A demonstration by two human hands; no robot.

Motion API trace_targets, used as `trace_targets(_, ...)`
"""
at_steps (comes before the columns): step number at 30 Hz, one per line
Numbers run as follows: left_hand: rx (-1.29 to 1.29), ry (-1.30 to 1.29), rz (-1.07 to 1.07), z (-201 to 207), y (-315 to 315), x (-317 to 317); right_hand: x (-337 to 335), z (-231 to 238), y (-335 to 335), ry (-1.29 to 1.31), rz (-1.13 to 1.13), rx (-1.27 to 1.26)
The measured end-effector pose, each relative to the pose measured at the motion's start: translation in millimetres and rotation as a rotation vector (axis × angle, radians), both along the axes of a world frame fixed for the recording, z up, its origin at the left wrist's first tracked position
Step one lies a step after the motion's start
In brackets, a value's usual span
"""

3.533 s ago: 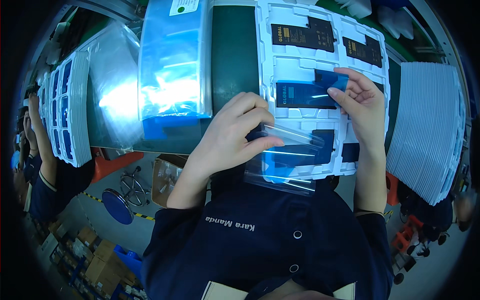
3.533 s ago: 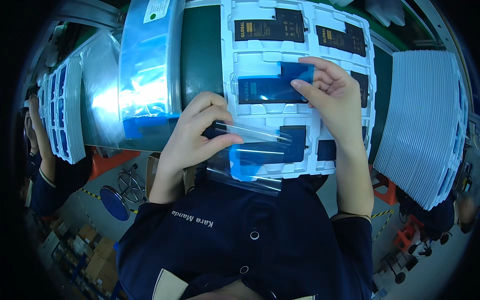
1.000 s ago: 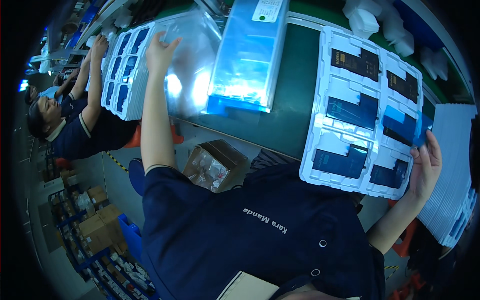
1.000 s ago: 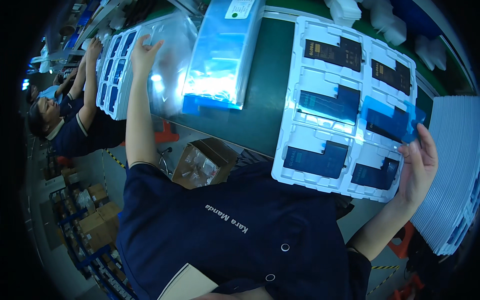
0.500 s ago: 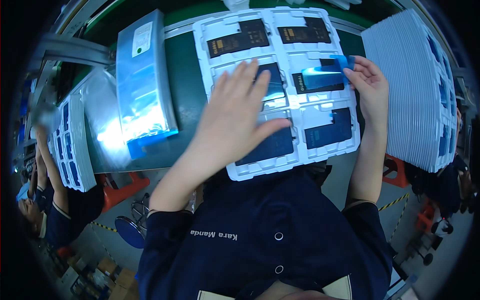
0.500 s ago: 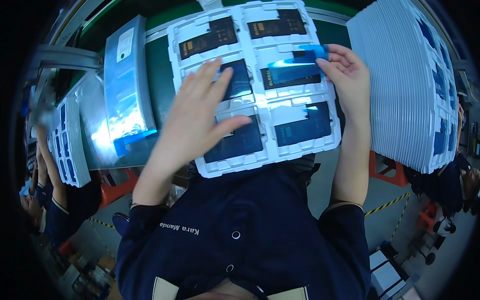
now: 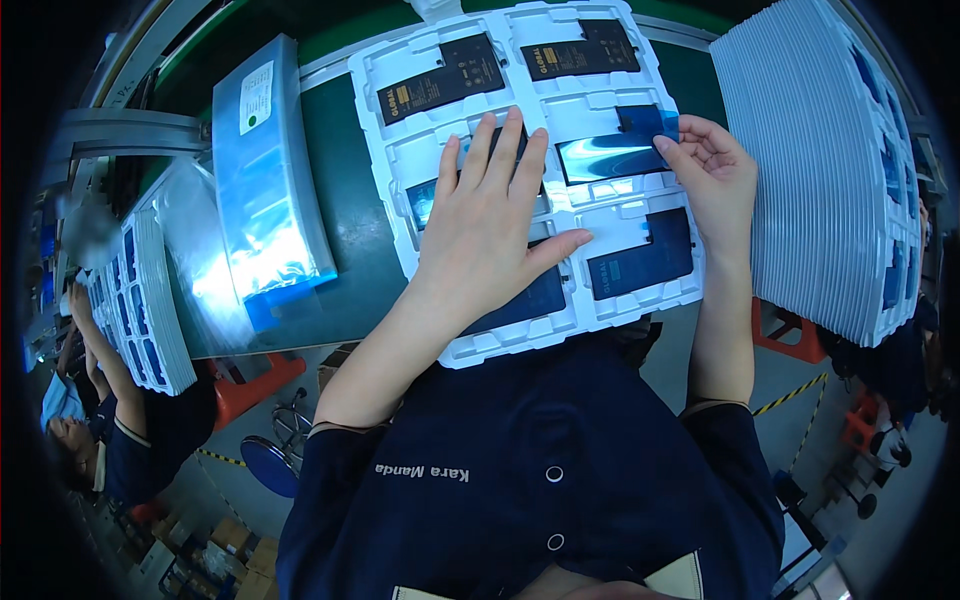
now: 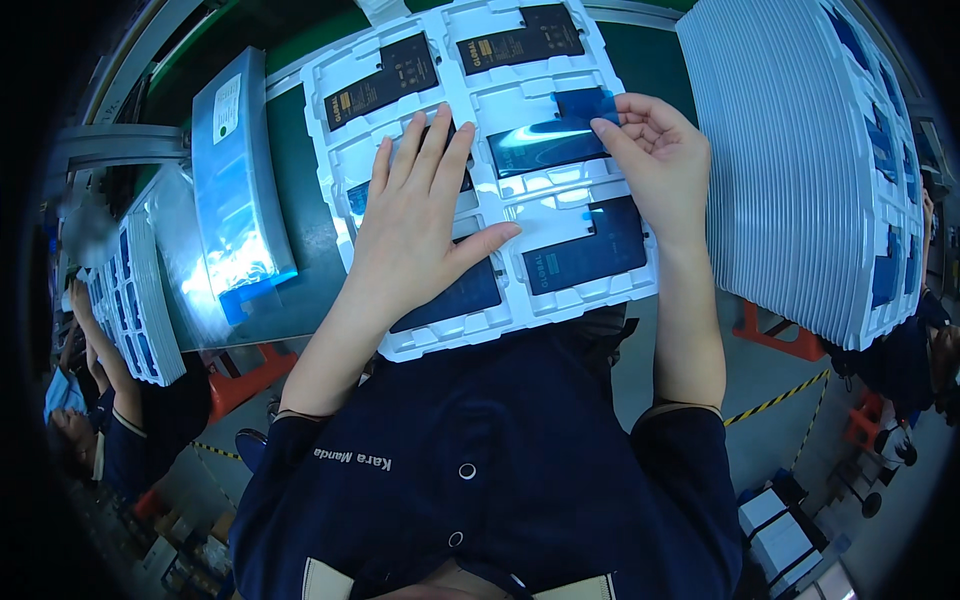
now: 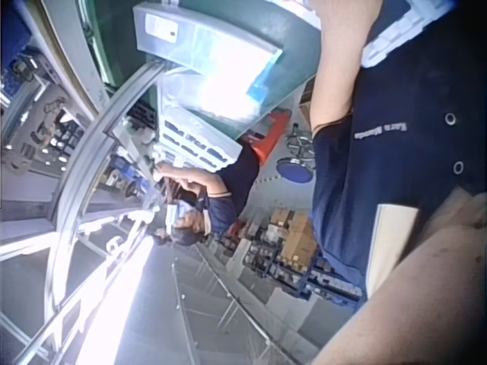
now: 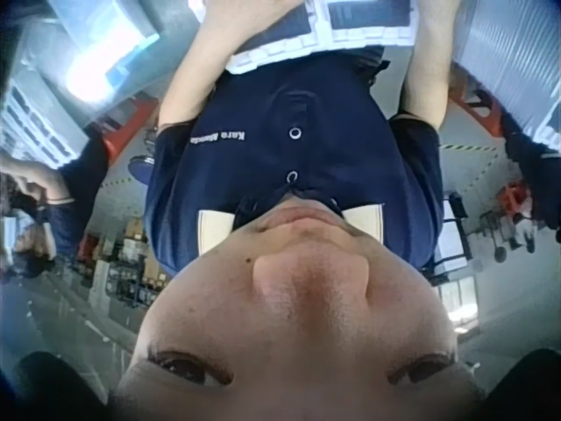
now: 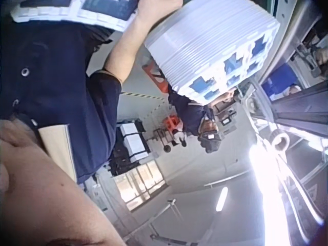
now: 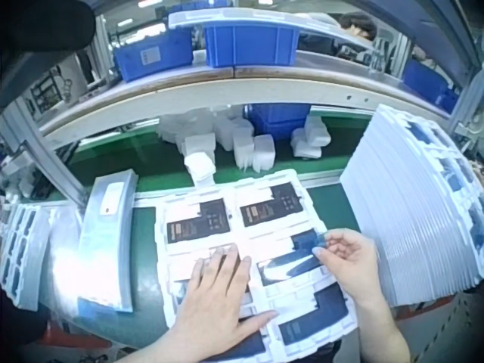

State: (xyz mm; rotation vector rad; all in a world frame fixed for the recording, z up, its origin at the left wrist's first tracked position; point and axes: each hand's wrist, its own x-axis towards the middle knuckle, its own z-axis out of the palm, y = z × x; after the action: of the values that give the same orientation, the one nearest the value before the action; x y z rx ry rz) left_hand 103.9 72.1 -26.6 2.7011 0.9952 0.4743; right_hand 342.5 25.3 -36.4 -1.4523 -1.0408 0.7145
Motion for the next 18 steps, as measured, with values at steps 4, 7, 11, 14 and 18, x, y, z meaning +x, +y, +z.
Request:
trace_targets(4,-0.002,0.034,-0.004,4.1,-0.8,-0.4,-0.2,-1.3,0.3,-0.024,-0.003,0.002)
trace_targets(7,-0.003,0.028,-0.019,4.2,-0.7,0.5,-0.4,0.0,0.4,-0.051,-0.004,-0.003)
trace_targets(11,-0.005,0.03,-0.032,4.3,0.1,1.7,-0.3,-1.8,0.2,-0.08,-0.016,-0.008)
trace_targets(14,0.003,0.032,-0.032,4.2,0.4,2.9,-0.2,-4.9,0.8,-0.103,-0.034,0.001)
trace_targets(18,0.002,-0.019,-0.016,6.7,-1.9,1.0,-3.4,-3.5,1.1,-0.306,-0.057,-0.03)
